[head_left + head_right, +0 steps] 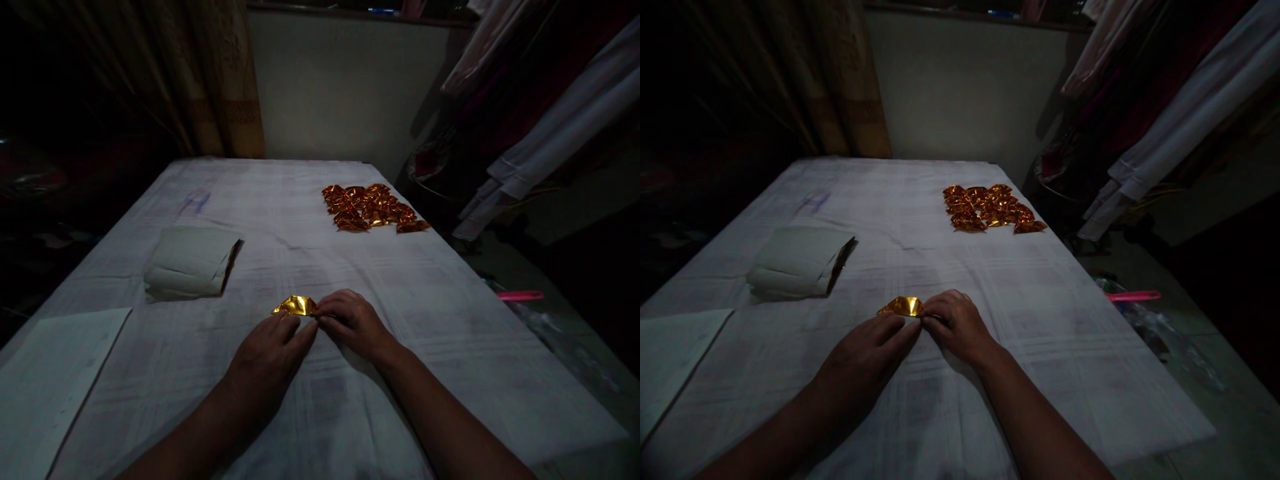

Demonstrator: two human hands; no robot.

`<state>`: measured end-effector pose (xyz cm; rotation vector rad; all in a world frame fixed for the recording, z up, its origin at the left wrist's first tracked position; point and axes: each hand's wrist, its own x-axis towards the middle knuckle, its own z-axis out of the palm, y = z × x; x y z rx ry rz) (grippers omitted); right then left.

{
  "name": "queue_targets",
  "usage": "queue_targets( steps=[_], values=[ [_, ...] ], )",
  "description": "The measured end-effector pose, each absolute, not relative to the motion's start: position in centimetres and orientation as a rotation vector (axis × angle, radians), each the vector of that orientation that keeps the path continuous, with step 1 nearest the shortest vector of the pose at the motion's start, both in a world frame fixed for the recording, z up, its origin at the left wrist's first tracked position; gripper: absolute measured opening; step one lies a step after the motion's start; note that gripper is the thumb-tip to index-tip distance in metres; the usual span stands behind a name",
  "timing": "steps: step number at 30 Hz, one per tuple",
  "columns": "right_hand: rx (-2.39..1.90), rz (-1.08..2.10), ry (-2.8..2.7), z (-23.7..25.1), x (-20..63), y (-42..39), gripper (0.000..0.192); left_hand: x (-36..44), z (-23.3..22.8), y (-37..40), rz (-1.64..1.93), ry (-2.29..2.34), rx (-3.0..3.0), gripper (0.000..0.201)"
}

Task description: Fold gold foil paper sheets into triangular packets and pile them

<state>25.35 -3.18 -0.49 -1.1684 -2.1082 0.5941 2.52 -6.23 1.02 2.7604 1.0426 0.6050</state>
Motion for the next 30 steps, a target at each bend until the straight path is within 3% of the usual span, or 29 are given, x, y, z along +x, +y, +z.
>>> queue_targets(
  steps=[10, 30],
  values=[
    [-1.19, 0.481, -2.156, -0.99, 25.32, -3.34, 0.013, 2.3, 1.16, -6.44, 0.516, 1.056, 2.769, 0.042],
    [-1.273, 0.547, -2.17, -0.55, 24.81, -3.56, 0.011, 2.49, 0.8, -6.43, 0.571, 1.026, 2.839, 0.036]
  ],
)
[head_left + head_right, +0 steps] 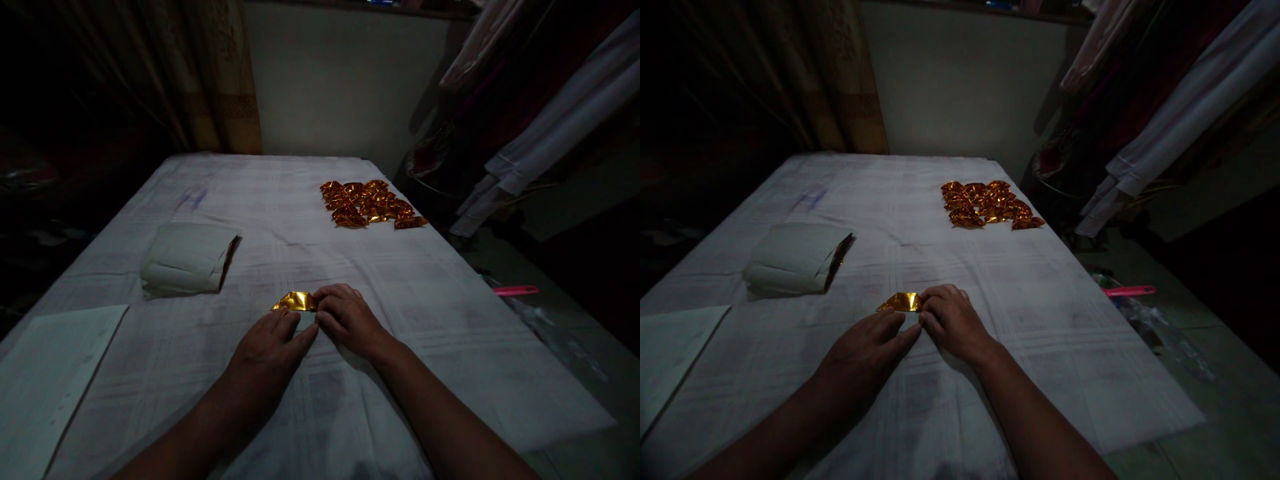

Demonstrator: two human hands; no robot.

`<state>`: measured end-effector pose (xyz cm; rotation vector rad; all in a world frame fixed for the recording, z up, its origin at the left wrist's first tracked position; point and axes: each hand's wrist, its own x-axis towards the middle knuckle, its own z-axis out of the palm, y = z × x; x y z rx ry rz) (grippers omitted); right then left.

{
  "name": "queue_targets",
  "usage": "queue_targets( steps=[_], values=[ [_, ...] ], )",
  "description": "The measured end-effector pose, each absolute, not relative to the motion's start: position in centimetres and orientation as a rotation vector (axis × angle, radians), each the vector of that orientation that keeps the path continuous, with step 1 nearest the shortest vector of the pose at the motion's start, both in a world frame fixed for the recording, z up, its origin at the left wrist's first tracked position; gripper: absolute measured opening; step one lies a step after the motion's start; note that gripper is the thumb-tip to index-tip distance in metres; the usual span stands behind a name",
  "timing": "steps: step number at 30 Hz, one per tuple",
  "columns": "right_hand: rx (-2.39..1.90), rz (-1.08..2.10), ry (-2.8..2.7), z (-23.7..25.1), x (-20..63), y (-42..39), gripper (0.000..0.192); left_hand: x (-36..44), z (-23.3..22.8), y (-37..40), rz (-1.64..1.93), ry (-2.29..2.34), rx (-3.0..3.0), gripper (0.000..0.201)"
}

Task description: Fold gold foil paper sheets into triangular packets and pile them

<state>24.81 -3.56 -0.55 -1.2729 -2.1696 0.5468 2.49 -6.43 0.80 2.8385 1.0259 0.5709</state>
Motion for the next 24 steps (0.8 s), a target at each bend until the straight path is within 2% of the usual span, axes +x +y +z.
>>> queue_targets(
  steps=[10, 17, 24],
  values=[
    [-1.256, 0.56, -2.033, -0.7, 25.6, -3.7, 0.009, 2.5, 0.6, -6.4, 0.605, 1.058, 2.888, 0.035],
    [-1.2, 0.595, -2.132, -0.4, 26.6, -4.1, 0.032, 2.4, 0.3, -6.5, 0.544, 1.064, 2.89, 0.035],
    [-1.207, 0.503, -2.23, -0.8, 26.8, -3.6, 0.013, 2.4, 0.4, -6.4, 0.556, 1.062, 2.917, 0.035]
  ],
)
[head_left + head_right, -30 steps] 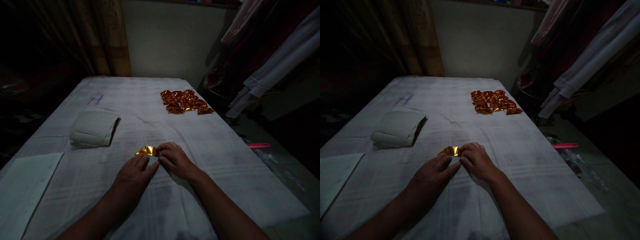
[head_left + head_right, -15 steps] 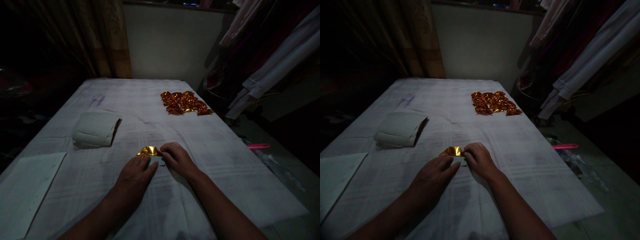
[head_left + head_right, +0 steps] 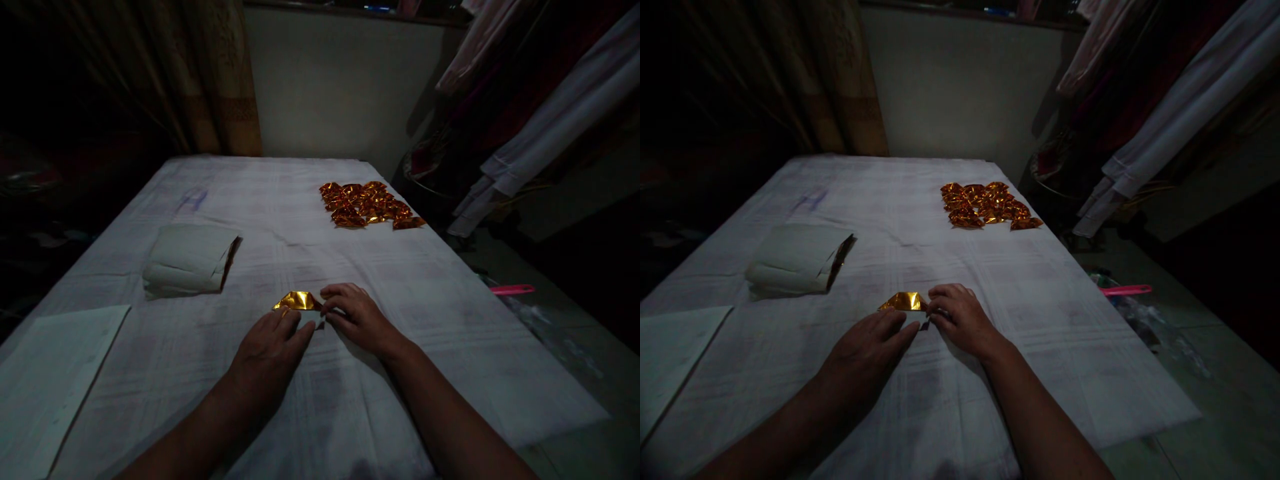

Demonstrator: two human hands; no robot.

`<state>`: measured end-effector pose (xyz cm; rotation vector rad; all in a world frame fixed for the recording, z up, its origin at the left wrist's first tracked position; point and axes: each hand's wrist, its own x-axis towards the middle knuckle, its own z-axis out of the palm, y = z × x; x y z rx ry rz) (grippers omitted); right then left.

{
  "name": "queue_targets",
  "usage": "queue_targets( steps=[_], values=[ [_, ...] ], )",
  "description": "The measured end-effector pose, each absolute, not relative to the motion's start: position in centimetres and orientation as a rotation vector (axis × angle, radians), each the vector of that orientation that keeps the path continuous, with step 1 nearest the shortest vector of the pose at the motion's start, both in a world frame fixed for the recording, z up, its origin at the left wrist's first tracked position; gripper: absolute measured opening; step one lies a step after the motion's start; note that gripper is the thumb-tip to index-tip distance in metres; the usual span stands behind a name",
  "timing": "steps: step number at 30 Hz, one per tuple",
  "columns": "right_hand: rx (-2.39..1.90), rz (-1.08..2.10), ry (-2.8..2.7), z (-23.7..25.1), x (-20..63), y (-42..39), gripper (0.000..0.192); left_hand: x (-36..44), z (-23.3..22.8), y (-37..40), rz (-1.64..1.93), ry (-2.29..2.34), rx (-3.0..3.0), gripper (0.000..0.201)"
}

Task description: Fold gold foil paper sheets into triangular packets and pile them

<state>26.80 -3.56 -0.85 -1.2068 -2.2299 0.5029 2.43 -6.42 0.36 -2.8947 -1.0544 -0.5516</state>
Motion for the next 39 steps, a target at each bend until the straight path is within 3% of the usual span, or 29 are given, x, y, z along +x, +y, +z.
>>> queue_targets(
  steps=[13, 18, 27, 39],
  values=[
    [-1.32, 0.396, -2.158, -0.7, 25.2, -3.6, 0.009, 2.7, 0.9, -6.6, -0.55, -1.119, -2.972, 0.034],
    [-1.32, 0.375, -2.147, -0.9, 24.9, -3.7, 0.007, 2.7, 1.0, -6.2, -0.515, -1.091, -2.976, 0.048],
    [-1.352, 0.386, -1.958, -1.2, 25.7, -3.7, 0.015, 2.8, 0.9, -6.0, -0.452, -1.115, -2.963, 0.055],
    [-1.515, 0.234, -2.007, -1.3, 24.5, -4.0, 0.021, 2.9, 1.1, -6.1, -0.448, -1.103, -2.939, 0.048]
  ],
)
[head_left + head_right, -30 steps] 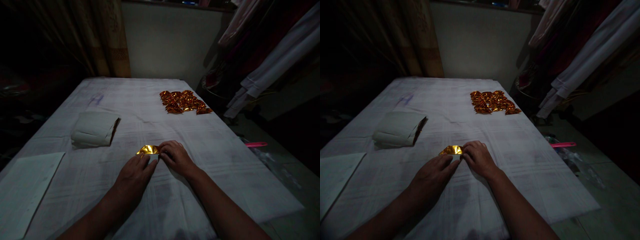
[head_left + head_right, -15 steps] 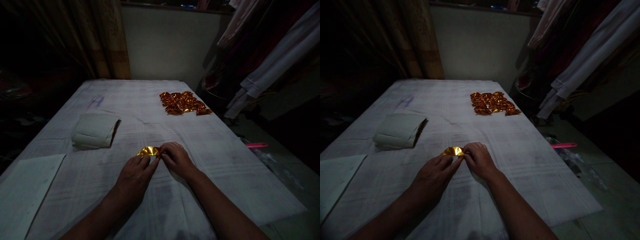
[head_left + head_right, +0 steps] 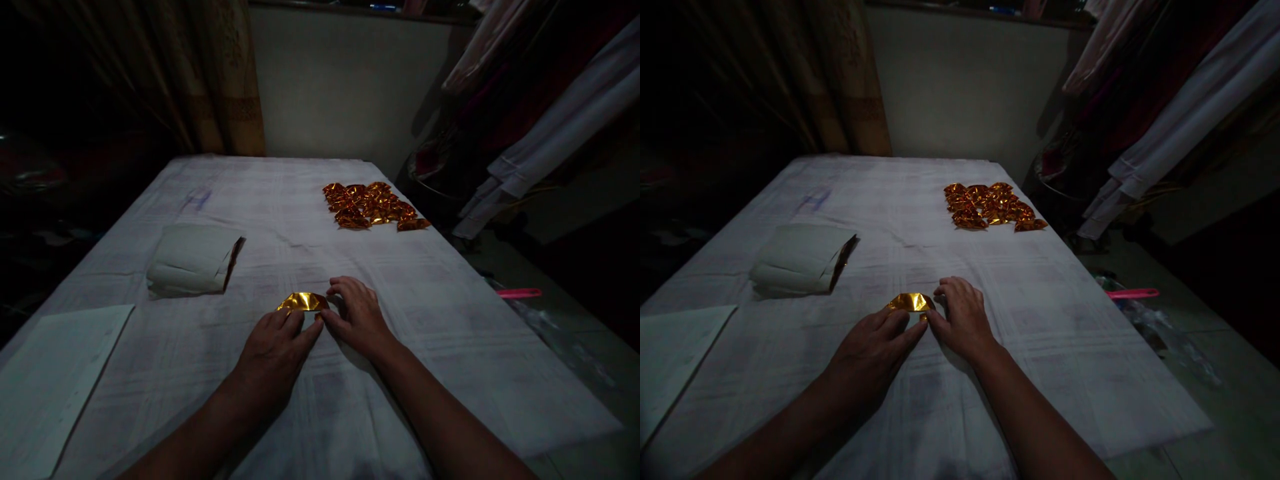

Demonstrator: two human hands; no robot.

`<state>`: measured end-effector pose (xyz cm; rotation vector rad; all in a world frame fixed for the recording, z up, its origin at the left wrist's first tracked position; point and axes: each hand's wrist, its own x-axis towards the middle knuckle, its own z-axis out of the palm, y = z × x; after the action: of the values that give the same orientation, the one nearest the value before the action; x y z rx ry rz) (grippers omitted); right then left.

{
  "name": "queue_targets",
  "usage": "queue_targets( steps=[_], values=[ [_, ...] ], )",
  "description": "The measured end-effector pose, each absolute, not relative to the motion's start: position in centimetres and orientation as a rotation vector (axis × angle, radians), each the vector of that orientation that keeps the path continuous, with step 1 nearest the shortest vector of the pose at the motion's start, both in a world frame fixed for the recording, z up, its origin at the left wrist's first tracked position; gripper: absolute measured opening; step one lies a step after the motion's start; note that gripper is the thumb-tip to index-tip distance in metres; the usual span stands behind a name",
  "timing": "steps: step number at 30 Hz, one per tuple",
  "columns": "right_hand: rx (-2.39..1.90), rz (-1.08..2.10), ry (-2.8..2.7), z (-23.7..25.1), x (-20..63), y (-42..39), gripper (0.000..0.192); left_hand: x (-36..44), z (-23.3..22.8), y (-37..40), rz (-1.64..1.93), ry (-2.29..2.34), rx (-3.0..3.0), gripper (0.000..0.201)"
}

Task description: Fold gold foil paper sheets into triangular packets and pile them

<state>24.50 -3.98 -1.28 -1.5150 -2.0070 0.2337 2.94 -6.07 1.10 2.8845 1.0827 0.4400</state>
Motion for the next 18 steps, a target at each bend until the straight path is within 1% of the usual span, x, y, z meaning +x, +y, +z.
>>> queue_targets(
  steps=[9, 13, 18],
  values=[
    [-1.582, 0.251, -1.995, -1.07, 24.06, -4.02, 0.025, 2.62, 0.76, -5.93, 0.451, 1.047, 2.896, 0.046],
    [-1.59, 0.271, -1.994, -1.21, 24.08, -4.0, 0.028, 2.66, 0.76, -5.91, 0.494, 1.053, 2.897, 0.041],
    [-1.555, 0.335, -1.973, -1.34, 24.67, -3.93, 0.029, 2.72, 0.76, -5.96, 0.448, 1.066, 2.878, 0.046]
  ],
)
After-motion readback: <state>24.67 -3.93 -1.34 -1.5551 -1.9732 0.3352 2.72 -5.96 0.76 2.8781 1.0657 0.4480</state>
